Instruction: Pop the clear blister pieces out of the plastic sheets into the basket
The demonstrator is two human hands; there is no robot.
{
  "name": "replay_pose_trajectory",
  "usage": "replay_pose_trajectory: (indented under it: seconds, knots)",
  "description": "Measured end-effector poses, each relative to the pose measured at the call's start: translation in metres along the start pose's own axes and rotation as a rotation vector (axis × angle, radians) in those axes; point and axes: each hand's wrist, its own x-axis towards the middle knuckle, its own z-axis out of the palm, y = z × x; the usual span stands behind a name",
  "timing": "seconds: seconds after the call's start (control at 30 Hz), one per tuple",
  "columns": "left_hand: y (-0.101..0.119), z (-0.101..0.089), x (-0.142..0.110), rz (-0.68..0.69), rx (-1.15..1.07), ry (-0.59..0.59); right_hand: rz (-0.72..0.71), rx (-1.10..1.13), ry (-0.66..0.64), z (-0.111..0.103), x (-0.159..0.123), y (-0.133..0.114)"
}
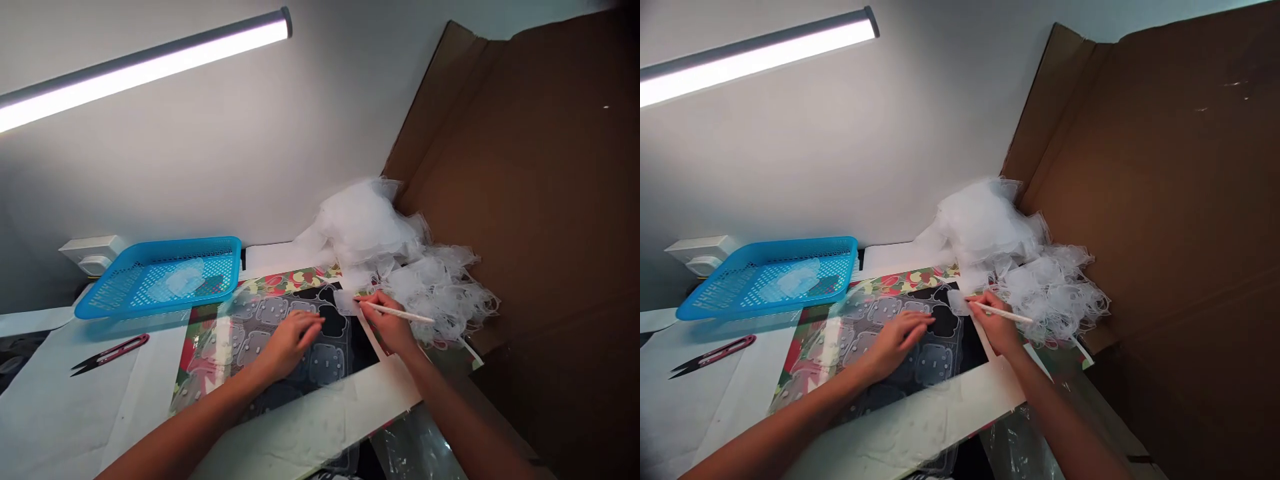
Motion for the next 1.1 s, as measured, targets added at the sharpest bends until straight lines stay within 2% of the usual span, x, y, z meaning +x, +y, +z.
replay_pose_trajectory:
  seconds: [0.07,0.13,0.17,0.23,0.33,0.47,0.53,0.7,0.8,0.9,1.0,1.1]
  knots:
    - [0.001,0.001,0.023,-0.203,-0.256,0.018,-0.037,0.016,-0.190,0.011,-0.010,-0.015]
    - [0.001,0.002,0.041,-0.309,-0.366,-0.014,-0.034,0.054,-0.356,0.019,-0.010,-0.025]
    - [0.000,0.003,0.047,-0.315,-0.366,-0.018,-0.013,0.091,-0.400,0.021,-0.006,-0.027]
    - [0.001,0.005,0.051,-0.278,-0.315,0.010,0.053,0.178,-0.404,0.022,0.006,-0.024]
    - [0.004,0.008,0.045,-0.210,-0.250,0.080,0.156,0.260,-0.414,0.022,0.027,-0.013]
    - [0.009,0.011,0.035,-0.140,-0.162,0.139,0.194,0.279,-0.532,0.026,0.037,-0.002]
    - [0.011,0.011,0.033,-0.126,-0.135,0.156,0.176,0.206,-0.526,0.030,0.037,0.002]
    - [0.015,0.007,0.023,-0.069,-0.138,0.176,0.094,0.002,-0.304,0.035,0.042,0.013]
    - [0.011,0.006,0.013,-0.072,-0.242,0.211,0.088,-0.027,-0.276,0.036,0.046,0.014]
    - [0.002,0.006,0.006,-0.130,-0.420,0.256,0.115,0.014,-0.295,0.039,0.047,0.008]
    - [-0.002,0.006,0.005,-0.180,-0.541,0.280,0.145,0.189,-0.332,0.039,0.043,-0.004]
    - [0.001,0.005,0.007,-0.233,-0.715,0.222,0.126,0.340,-0.317,0.034,0.034,-0.011]
